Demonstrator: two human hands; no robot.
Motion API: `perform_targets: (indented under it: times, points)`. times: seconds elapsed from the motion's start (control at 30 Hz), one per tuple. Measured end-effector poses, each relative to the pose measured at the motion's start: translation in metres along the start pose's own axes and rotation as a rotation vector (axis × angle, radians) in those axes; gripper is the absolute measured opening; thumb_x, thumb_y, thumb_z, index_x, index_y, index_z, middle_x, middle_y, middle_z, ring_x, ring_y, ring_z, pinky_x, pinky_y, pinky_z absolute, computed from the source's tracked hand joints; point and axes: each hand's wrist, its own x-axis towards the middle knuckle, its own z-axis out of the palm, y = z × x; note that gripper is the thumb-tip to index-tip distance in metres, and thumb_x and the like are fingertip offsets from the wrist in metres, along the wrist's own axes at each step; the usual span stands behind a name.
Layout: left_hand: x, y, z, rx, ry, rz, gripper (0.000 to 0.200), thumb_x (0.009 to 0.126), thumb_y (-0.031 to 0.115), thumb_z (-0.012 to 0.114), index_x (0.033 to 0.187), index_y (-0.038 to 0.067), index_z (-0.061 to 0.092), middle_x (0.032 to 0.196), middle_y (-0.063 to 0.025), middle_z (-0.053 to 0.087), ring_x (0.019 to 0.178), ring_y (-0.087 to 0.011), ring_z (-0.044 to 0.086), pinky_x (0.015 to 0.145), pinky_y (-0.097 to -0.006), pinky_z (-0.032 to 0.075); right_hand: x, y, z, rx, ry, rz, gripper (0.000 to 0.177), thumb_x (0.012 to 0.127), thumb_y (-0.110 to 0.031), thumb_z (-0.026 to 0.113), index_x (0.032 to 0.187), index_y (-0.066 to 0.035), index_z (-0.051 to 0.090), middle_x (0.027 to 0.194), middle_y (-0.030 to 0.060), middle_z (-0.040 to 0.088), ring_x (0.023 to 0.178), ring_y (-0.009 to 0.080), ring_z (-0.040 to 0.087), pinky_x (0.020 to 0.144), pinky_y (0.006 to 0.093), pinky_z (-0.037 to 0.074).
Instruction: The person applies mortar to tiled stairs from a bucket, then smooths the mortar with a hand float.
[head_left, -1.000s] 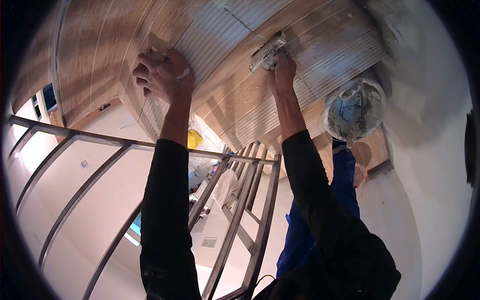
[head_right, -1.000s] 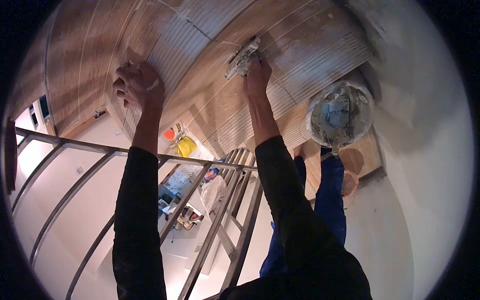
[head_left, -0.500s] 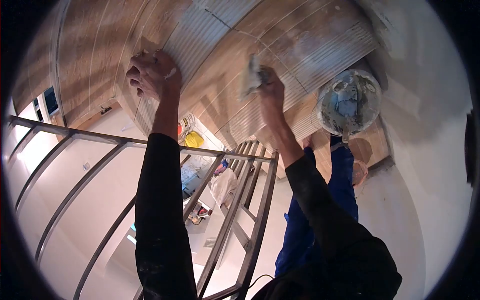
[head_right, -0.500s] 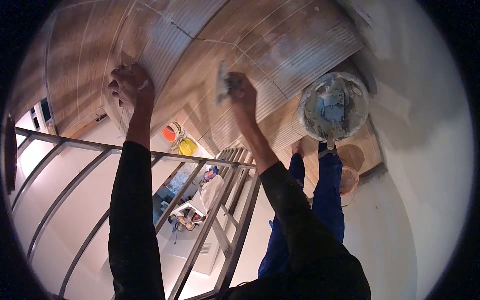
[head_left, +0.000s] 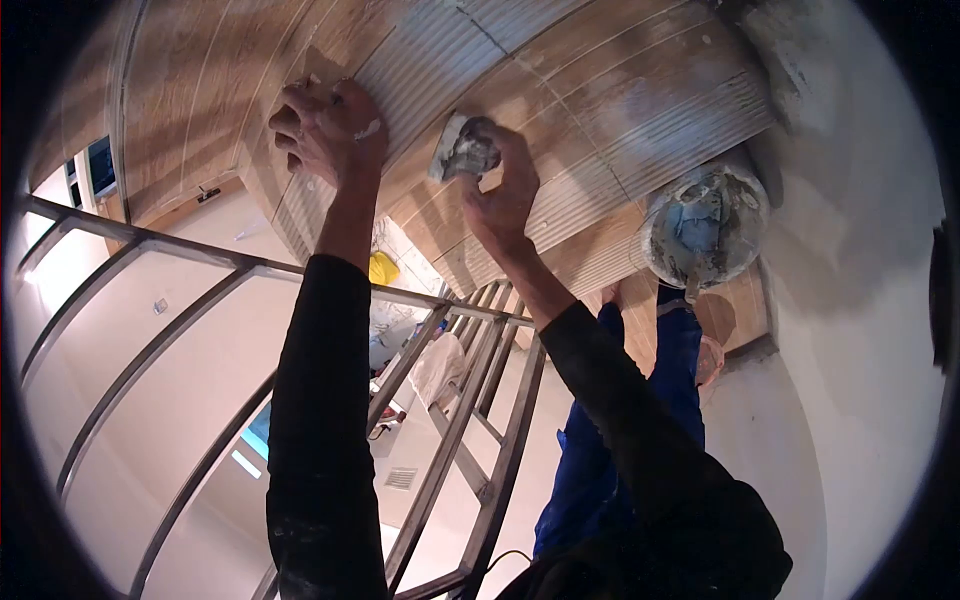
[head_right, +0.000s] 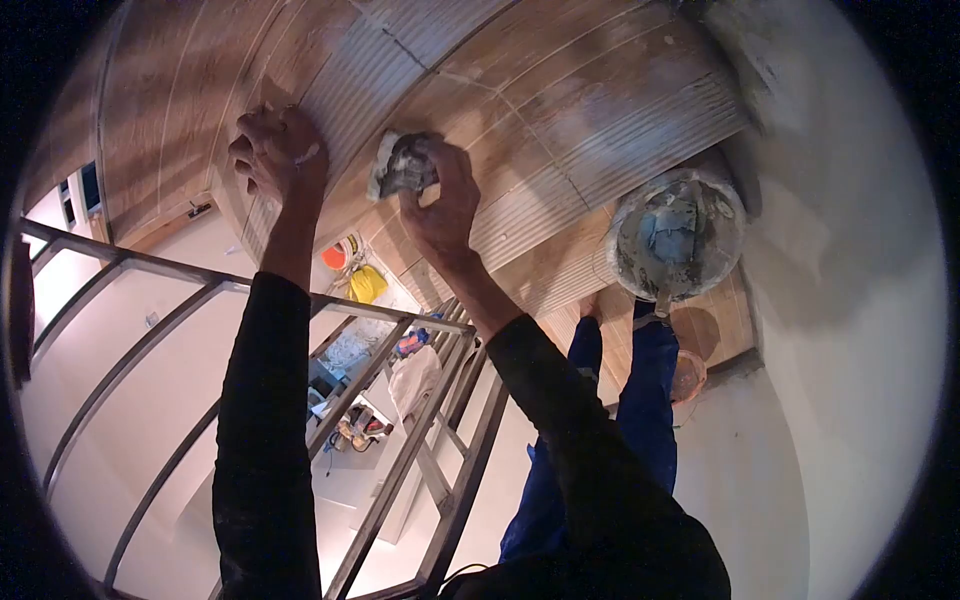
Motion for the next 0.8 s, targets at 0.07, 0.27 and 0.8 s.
perform_targets:
  times: [0.07,0.27,0.8]
  points:
    - [0.002,0.004,-0.002,0.0,0.009,0.027,0.052,0.092,0.043,0.059,0.133,0.013,0.048,0.129,-0.0244,0.047,0.123,-0.043,0.048,0.097,-0.0591,0.04,-0.004,0.001,-0.004,0.04,-0.073,0.037,0.034,0.084,-0.001,0.07,0.117,-0.004,0.063,0.11,0.0118,0.067,0.099,0.0264,0.067,0.085,0.0352,0.055]
    - [0.0,0.003,-0.005,-0.014,-0.013,0.017,0.056,0.092,0.043,0.061,0.134,0.011,0.044,0.128,-0.024,0.045,0.124,-0.0431,0.047,0.099,-0.059,0.04,0.072,0.044,-0.041,0.855,0.191,0.761,0.023,0.094,-0.01,0.059,0.114,-0.001,0.064,0.102,0.0052,0.065,0.091,0.0155,0.062,0.081,0.0313,0.052]
    - [0.002,0.002,0.001,-0.002,-0.016,0.007,0.056,0.092,0.044,0.061,0.134,0.012,0.044,0.128,-0.0233,0.047,0.126,-0.0436,0.046,0.1,-0.0613,0.039,0.04,0.018,0.0,-0.079,0.126,-0.301,0.042,0.073,0.001,0.076,0.113,-0.005,0.067,0.111,0.0155,0.067,0.105,0.0381,0.064,0.092,0.0436,0.054]
